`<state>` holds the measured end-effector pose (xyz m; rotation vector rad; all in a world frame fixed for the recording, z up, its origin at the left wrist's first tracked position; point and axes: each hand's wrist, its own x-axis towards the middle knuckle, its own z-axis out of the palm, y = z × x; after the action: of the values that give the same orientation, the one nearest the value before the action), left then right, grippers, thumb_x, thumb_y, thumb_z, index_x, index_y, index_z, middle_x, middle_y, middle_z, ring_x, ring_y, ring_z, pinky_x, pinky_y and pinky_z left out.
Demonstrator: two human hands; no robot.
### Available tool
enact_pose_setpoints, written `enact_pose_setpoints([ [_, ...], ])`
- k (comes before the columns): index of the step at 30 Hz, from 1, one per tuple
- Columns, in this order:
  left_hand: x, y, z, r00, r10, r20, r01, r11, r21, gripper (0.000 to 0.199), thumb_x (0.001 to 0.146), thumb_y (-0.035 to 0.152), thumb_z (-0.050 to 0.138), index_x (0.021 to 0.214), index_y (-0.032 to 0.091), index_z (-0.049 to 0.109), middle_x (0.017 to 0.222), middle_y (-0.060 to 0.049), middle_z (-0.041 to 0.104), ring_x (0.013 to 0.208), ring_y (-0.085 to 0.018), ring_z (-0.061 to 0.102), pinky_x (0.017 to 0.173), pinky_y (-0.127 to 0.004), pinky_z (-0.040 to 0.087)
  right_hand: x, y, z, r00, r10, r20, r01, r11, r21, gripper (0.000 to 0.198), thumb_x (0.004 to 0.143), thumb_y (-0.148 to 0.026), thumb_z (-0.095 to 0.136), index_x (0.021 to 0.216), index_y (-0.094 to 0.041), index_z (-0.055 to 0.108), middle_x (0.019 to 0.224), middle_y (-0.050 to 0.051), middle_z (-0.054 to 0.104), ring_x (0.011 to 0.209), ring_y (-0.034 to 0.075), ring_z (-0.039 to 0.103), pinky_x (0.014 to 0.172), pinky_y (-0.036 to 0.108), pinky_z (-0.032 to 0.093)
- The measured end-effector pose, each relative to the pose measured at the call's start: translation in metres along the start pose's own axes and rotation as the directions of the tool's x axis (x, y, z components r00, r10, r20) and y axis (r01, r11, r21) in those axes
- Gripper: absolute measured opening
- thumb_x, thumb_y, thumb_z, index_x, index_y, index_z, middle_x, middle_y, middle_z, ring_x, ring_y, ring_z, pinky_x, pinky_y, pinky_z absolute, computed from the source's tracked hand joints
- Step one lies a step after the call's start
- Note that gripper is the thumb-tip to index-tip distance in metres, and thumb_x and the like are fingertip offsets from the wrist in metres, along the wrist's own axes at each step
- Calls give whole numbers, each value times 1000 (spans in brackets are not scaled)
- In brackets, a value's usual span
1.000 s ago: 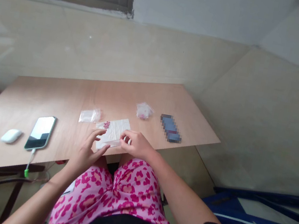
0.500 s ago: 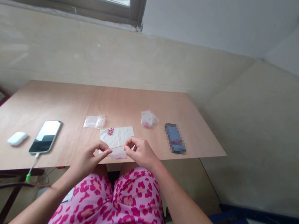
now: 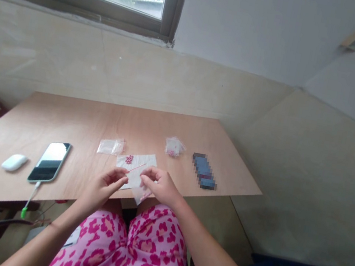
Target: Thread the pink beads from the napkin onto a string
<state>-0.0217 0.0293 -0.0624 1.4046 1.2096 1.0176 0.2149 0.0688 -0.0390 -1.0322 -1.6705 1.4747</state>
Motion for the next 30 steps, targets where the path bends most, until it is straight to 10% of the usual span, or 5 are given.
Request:
enact_pose_setpoints([
  [7, 7, 4, -24, 991, 53, -127, -11, 950, 313, 34, 97, 49, 64, 122, 27, 67, 103, -5, 74, 93, -24, 71, 85, -43, 59, 64, 0, -94, 878, -1, -479, 25, 999, 43, 35, 88, -46, 62, 109, -19, 69, 80, 2, 67, 63, 15, 61, 56, 26, 52],
  [13, 16, -6, -45, 978, 89, -187, 19, 860, 510, 27, 101, 39, 55, 122, 23, 65, 106, -7, 73, 94, -24, 71, 83, -42, 59, 81, 37, -143, 766, -88, -637, -359, 764, -536, 59, 80, -36, 72, 133, -12, 61, 112, 17, 72, 98, 29, 69, 86, 39, 54],
  [20, 79, -27, -78, 975, 202, -96, -28, 535, 844, 56, 90, 31, 65, 143, 17, 55, 139, -19, 58, 124, -37, 60, 103, -50, 50, 45, 55, -113, 895, -167, -413, -143, 769, -622, 32, 89, -36, 66, 114, -17, 69, 112, 13, 74, 90, 24, 70, 86, 38, 55],
  [30, 138, -45, -106, 997, -24, 71, -46, 555, 830, 70, 79, 50, 76, 140, 21, 59, 153, -18, 45, 137, -40, 52, 113, -51, 43, 7, 34, -56, 990, -87, -108, 9, 818, -575, 23, 92, -26, 62, 113, -19, 69, 109, 10, 72, 94, 22, 69, 83, 34, 55],
])
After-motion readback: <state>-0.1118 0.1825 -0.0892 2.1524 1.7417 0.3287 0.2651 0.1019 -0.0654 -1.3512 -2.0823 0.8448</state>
